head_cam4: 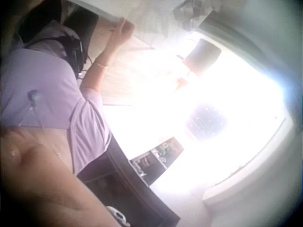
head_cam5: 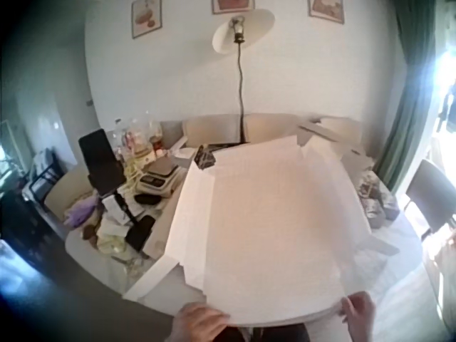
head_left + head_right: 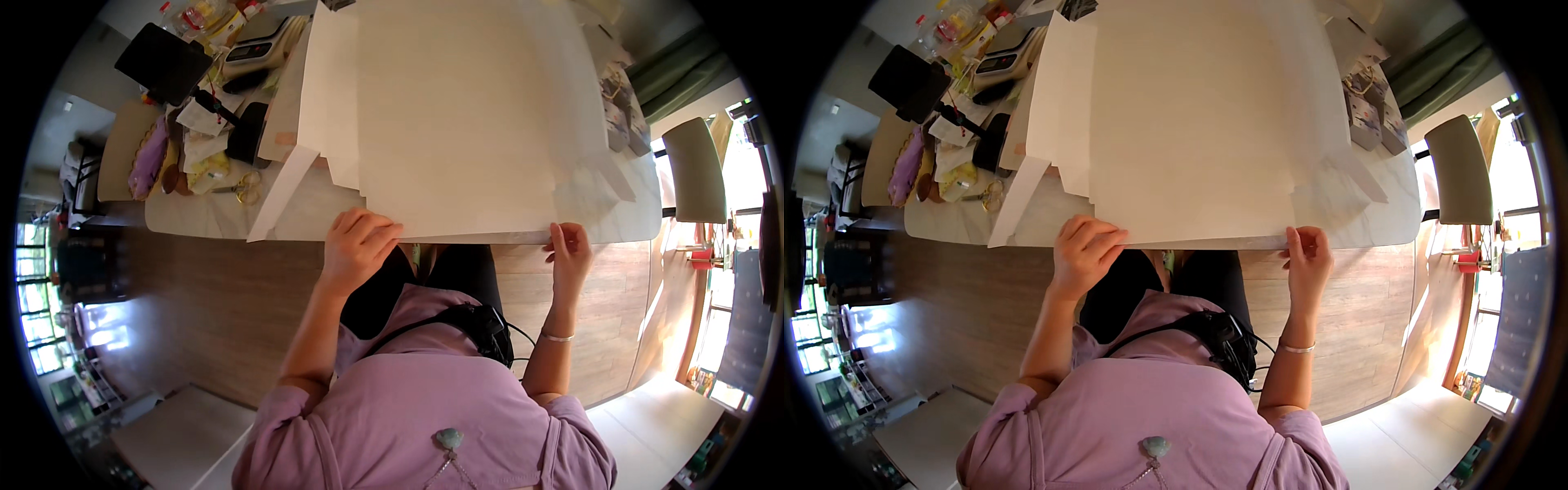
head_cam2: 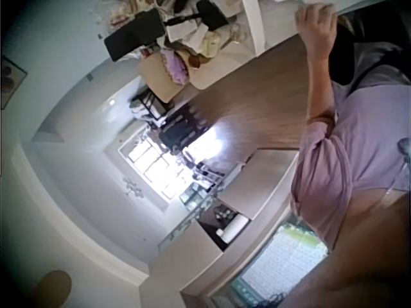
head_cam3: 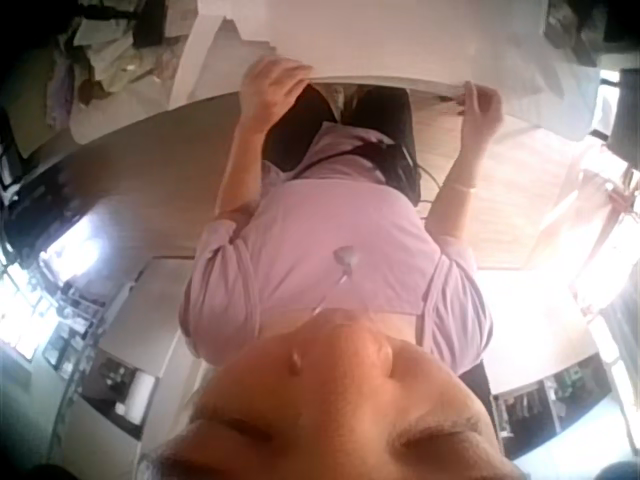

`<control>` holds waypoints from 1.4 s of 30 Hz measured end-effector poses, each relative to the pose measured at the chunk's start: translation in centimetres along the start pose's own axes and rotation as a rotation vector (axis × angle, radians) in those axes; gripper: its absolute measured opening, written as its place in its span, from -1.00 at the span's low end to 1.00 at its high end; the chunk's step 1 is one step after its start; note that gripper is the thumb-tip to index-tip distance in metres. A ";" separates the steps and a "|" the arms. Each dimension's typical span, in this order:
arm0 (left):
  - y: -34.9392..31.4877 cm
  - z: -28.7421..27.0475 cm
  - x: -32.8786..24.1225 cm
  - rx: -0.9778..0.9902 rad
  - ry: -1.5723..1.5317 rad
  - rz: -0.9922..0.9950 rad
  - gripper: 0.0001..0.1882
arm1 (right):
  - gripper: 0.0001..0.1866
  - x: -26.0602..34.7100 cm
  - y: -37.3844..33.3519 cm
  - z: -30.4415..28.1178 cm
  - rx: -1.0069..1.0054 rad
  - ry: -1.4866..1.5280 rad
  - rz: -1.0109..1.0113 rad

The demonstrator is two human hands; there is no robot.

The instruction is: The person folds and assembles a flat white paperboard sheet into a box shape on a table. They repeatedly fold flaps, crease edges, and tuck tabs to form the box structure. The person handles the paperboard by hand throughout the process.

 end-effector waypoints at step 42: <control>0.8 1.8 2.2 0.079 -0.171 -0.098 -0.87 | -0.81 10.0 -7.7 16.4 0.372 -0.481 -1.263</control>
Point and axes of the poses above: each hand's wrist, its own y-axis towards the middle knuckle, its own z-axis out of the palm, x = y × z, the point moved 6 cm from there along y, towards the middle knuckle, and after that the axes turned 4 degrees about z, right-handed, at the moved point
